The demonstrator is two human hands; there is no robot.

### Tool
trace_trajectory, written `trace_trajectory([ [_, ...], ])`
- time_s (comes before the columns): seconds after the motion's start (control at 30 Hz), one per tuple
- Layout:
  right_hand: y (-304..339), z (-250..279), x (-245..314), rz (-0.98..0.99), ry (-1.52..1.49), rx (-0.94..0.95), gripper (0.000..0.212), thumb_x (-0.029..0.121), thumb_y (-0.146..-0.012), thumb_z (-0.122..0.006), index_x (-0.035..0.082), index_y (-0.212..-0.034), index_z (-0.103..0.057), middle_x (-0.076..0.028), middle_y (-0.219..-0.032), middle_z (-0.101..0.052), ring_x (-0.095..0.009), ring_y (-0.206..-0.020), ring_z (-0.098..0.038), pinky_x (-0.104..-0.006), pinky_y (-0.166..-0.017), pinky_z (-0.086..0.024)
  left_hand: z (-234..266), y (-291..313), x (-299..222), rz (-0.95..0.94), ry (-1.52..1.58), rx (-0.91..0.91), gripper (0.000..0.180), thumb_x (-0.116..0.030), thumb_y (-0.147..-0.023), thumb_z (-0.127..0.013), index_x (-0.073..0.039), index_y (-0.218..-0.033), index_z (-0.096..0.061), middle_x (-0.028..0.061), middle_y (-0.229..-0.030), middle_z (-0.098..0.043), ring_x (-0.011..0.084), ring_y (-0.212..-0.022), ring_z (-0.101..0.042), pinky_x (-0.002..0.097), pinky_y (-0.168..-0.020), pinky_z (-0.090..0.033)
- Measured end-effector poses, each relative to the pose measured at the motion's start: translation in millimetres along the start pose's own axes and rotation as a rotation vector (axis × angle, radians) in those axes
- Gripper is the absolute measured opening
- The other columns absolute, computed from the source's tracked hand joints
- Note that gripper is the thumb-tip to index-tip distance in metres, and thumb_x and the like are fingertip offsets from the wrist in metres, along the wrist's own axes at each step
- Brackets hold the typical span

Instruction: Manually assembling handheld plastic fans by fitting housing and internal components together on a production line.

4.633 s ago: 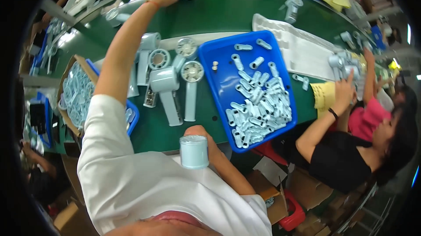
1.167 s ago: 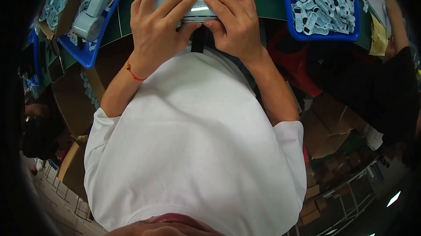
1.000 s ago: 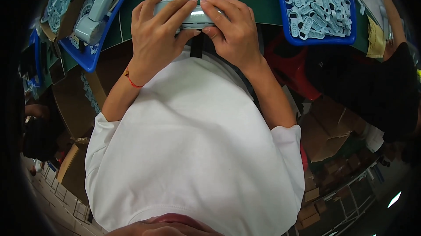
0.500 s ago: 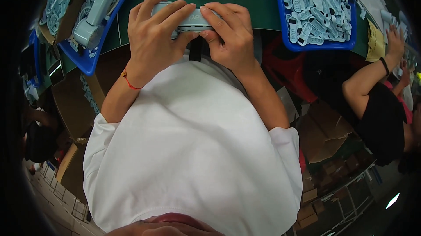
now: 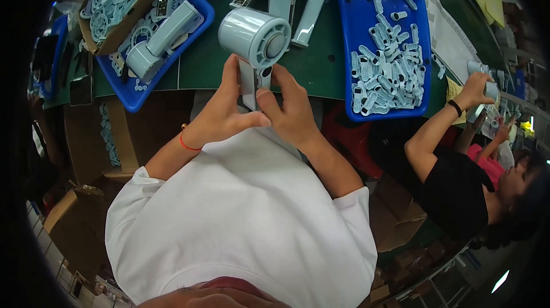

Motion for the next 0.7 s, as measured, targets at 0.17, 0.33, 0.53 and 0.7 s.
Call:
trace_trajectory([
  [0.17, -16, -5, 12, -0.173, 0.111, 0.230, 0.032, 0.006, -0.077, -0.055, -0.011, -0.104, -0.051, -0.018, -0.091, -0.065, -0.016, -0.080, -0.063, -0.0284, -0.073, -0.052, 8, -13, 9, 0.158, -0.269, 0.074, 0.091, -0.018, -0.068, -0.077, 0.005, -0.133, -0.018, 0.0225, -0.123, -0.038, 0.0351, -0.108, -0.048, 0.0377, -0.088, -0.044],
  [0.33, -16, -2, 3, -0.256, 0.106, 0.184, 0.036, 0.007, -0.077, -0.055, -0.011, -0.107, -0.049, -0.017, -0.091, -0.065, -0.016, -0.082, -0.062, -0.0279, -0.075, -0.051, 8, -16, -2, 0.141, -0.404, 0.022, 0.085, -0.014, -0.068, -0.075, 0.006, -0.131, -0.021, 0.0256, -0.118, -0.042, 0.0397, -0.092, -0.057, 0.0391, -0.076, -0.050],
  [0.53, -18, -1, 0, -0.227, 0.019, 0.170, 0.034, 0.008, -0.077, -0.052, -0.010, -0.105, -0.049, -0.015, -0.086, -0.064, -0.015, -0.079, -0.061, -0.0282, -0.071, -0.050, 5, -18, -9, 0.113, -0.418, 0.018, 0.083, -0.014, -0.066, -0.074, 0.007, -0.129, -0.025, 0.0278, -0.113, -0.048, 0.0399, -0.091, -0.058, 0.0404, -0.074, -0.050],
  [0.7, -23, 13, -15, -0.303, 0.193, 0.044, 0.024, 0.005, -0.077, -0.048, -0.009, -0.096, -0.052, -0.017, -0.080, -0.062, -0.017, -0.073, -0.061, -0.0288, -0.066, -0.048, 3, -23, -2, 0.147, -0.372, 0.070, 0.081, -0.015, -0.070, -0.071, 0.008, -0.131, -0.023, 0.0282, -0.117, -0.046, 0.0394, -0.095, -0.057, 0.0394, -0.080, -0.048],
])
Point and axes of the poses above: each hand's wrist, its own y-axis away from the middle knuckle, its own z-axis out of the back of the hand, x = y × z, the point moved 10 cm from there along -y, towards the middle knuckle
